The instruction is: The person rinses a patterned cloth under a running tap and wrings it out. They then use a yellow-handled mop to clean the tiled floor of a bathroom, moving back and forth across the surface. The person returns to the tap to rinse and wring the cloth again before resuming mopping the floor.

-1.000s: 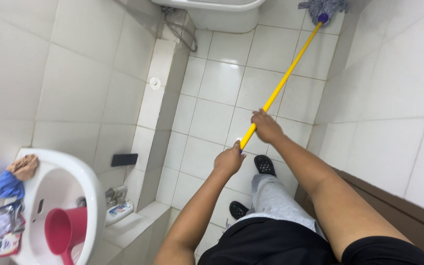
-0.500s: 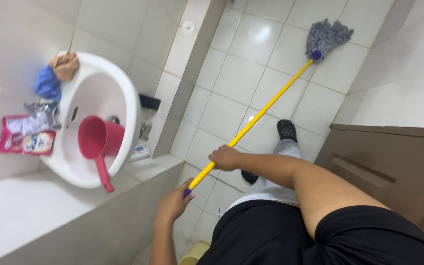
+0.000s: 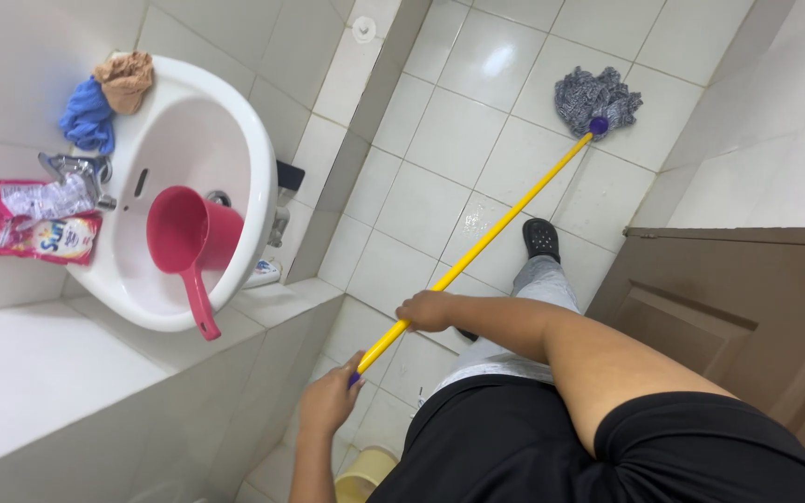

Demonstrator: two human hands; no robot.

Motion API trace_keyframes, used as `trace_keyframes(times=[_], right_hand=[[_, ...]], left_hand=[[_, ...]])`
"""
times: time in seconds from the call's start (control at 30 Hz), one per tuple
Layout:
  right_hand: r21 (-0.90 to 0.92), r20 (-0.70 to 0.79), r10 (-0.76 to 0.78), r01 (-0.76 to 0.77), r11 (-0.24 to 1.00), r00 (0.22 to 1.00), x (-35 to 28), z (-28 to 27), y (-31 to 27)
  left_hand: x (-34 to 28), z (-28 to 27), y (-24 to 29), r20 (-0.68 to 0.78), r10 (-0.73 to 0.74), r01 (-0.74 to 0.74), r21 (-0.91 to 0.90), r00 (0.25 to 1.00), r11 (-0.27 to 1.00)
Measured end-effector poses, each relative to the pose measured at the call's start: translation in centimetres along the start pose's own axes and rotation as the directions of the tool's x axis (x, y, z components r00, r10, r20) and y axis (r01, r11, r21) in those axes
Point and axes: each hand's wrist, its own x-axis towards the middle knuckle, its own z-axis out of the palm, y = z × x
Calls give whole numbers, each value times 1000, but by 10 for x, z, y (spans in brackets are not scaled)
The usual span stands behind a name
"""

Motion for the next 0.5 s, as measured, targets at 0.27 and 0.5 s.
trace_keyframes(times=[0.27,0.5], right_hand=[[-96,-516,279,-378,921,810,-108,-56,153],[196,-628,580,-615,764,520,-241,-168,281]], left_hand=[[125,-36,168,-49,245,-242,67,968,968],[249,-80,375,-90,406,-405,27,909,914]])
